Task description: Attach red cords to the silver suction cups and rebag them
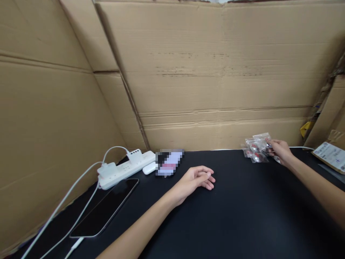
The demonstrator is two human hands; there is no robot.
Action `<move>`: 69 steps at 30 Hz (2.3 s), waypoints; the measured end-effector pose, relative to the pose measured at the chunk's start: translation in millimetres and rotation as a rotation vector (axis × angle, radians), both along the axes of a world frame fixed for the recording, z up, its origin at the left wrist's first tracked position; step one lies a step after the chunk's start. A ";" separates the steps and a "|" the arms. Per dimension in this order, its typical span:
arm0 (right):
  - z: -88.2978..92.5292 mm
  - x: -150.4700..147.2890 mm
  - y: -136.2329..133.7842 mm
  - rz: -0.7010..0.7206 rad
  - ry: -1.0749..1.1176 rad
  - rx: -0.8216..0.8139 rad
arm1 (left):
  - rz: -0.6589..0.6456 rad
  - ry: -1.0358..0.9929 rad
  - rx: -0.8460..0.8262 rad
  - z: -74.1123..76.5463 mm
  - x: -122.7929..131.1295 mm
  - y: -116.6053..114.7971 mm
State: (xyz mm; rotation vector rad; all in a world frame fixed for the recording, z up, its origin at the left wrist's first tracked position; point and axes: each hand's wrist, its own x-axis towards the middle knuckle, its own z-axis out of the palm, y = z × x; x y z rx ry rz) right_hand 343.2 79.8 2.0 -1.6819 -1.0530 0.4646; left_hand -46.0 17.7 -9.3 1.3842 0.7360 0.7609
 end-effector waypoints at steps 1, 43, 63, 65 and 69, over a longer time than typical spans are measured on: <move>-1.6 5.7 4.2 -0.026 -0.095 -0.021 | -0.003 0.003 -0.001 -0.2 -0.2 0.3; -39.3 -160.5 -7.5 0.058 -0.755 -0.184 | 0.326 1.060 0.778 -22.3 89.4 36.9; -35.8 -119.8 -37.4 0.269 -0.807 0.077 | 0.474 1.107 0.768 -22.7 59.9 42.5; -35.1 -118.3 -41.3 0.323 -0.864 0.086 | 0.467 1.105 0.779 -24.2 60.6 41.6; -32.5 -124.6 -51.4 0.399 -0.937 0.117 | 0.508 1.096 0.801 -19.7 62.9 37.5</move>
